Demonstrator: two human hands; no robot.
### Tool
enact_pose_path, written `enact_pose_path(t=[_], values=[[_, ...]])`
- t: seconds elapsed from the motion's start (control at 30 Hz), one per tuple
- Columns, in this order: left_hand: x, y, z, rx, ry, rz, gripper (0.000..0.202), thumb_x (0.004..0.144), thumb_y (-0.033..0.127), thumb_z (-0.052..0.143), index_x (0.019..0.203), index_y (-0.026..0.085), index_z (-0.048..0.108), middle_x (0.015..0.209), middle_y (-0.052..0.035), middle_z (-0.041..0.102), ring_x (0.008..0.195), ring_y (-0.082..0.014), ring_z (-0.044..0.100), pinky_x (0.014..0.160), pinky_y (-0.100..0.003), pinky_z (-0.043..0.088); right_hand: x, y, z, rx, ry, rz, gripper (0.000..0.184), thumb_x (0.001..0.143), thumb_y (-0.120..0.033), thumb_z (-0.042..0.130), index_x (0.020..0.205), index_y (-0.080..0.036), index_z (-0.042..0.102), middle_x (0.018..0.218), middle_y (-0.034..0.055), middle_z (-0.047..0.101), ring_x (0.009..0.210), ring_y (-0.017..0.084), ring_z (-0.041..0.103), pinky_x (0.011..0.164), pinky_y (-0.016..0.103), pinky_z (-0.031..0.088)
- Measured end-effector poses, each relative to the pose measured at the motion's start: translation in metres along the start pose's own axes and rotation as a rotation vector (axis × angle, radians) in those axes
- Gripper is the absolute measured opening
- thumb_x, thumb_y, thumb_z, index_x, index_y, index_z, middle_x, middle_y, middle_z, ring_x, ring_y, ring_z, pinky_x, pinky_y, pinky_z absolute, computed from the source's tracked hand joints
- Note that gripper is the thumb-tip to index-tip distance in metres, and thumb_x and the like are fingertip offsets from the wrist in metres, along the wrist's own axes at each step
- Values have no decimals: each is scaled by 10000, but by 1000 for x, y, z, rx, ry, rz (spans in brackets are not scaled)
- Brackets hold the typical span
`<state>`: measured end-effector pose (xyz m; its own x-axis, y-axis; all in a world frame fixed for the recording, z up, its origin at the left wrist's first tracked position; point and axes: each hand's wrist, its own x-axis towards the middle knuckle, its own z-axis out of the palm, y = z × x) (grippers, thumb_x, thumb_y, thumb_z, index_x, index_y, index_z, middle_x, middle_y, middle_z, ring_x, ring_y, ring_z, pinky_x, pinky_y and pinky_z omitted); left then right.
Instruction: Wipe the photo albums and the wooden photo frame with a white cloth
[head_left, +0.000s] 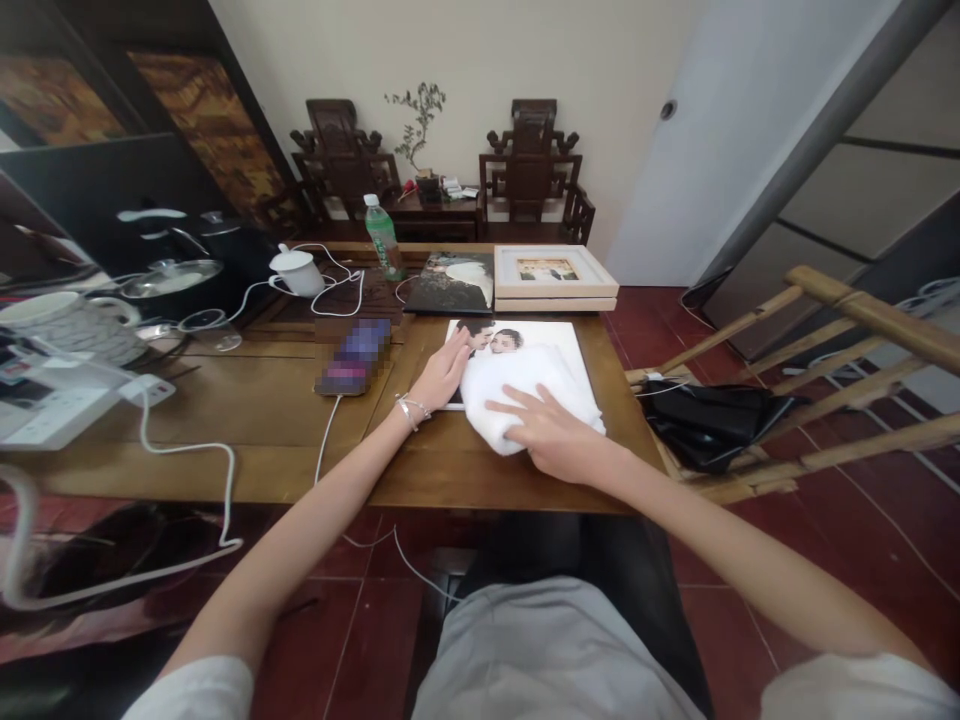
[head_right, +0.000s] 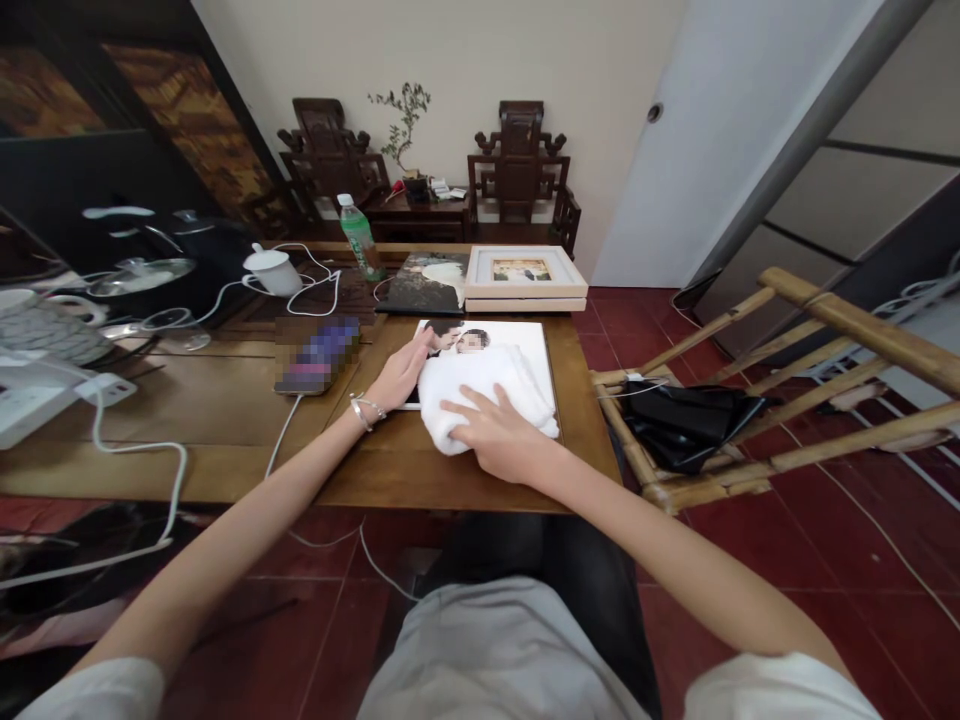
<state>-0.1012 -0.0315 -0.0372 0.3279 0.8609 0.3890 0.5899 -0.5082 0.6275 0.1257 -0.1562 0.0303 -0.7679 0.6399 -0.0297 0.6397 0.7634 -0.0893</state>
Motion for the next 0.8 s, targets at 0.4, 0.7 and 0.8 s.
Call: enact_pose_path(t=[0.4, 0.7, 0.8], values=[[4, -10, 3, 66, -80, 45, 600, 1021, 495, 245, 1394, 135, 547, 1534, -118, 481, 1472, -247, 373, 1250, -416, 235, 86, 62, -23, 16, 106, 386, 455, 841, -17, 394, 1209, -144, 628, 1227, 198, 646, 1134, 314, 610, 905, 423, 487], [4, -9, -1, 138, -111, 47, 494, 1019, 437, 277, 1113, 160, 675, 1269, -147, 649, 1204, -299, 616, 1108, -442, 444, 151, 57, -38, 59, 67, 174, 402, 860, -58, 457, 1210, -142, 634, 1184, 151, 681, 1016, 253, 636, 794, 297, 456], [3, -8, -2, 139, -119, 72, 472, 1014, 396, 295, 1235, 153, 635, 1364, -141, 609, 1289, -286, 566, 1150, -443, 402, 142, 64, -36, 35, 73, 169, 408, 859, -47, 451, 1211, -136, 635, 1185, 156, 682, 1025, 249, 636, 793, 289, 446]])
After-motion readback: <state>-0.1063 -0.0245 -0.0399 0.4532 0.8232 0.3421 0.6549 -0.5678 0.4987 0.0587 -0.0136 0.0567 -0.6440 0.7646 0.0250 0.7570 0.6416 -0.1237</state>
